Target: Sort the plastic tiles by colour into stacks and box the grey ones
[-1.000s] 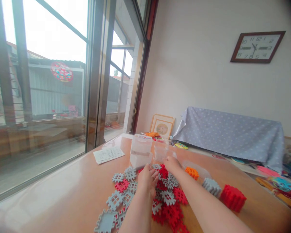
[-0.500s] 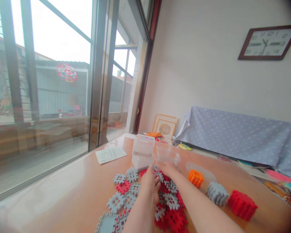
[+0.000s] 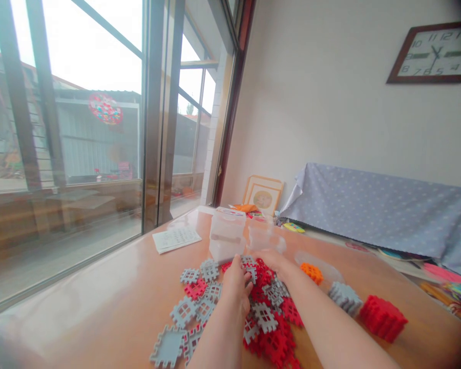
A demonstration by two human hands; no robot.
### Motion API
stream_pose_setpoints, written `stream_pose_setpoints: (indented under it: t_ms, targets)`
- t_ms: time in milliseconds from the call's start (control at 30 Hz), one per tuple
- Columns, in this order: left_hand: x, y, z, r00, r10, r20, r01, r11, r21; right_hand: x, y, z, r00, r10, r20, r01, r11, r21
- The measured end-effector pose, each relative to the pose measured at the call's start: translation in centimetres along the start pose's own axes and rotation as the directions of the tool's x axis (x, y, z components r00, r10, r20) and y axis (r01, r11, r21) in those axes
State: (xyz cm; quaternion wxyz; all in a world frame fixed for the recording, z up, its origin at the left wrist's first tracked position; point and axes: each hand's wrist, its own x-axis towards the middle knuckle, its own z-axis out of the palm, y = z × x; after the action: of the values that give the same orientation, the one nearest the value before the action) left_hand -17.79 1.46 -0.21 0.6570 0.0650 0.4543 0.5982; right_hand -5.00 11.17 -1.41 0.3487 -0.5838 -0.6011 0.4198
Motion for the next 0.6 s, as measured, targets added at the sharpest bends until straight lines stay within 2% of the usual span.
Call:
stream_pose_setpoints:
  t_ms: [100,167,433,533,600]
  targets:
    - [0.3,0.2,0.0,1.0,0.002,-0.009,-0.002,1.0,-0.007,-1.7,-0.9,-0.8,0.994,0.035,0.108,-0.045,0.996,0.083]
    - [0.3,0.3,0.1,1.0,0.013,-0.002,-0.013,1.0,-0.015,-2.9,-1.5,-1.1,0.991,0.025,0.134,-0.044,0.989,0.138]
    - [0.4,1.0,-0.4,0.981,0.184,-0.059,-0.179,0.981,0.069,-7.8,-4.1,-0.5,0.986,-0.052,0.159,0.013,0.972,0.235]
    - [0.5,1.4,-0.6,0.966,0.246,-0.083,-0.237,0.966,0.101,-9.3,-5.0,-1.3,0.982,-0.023,0.186,-0.031,0.959,0.283]
    - [0.6,1.7,-0.7,0.954,0.284,-0.091,-0.274,0.955,0.111,-9.9,-5.0,-2.4,0.991,-0.019,0.135,-0.027,0.942,0.333]
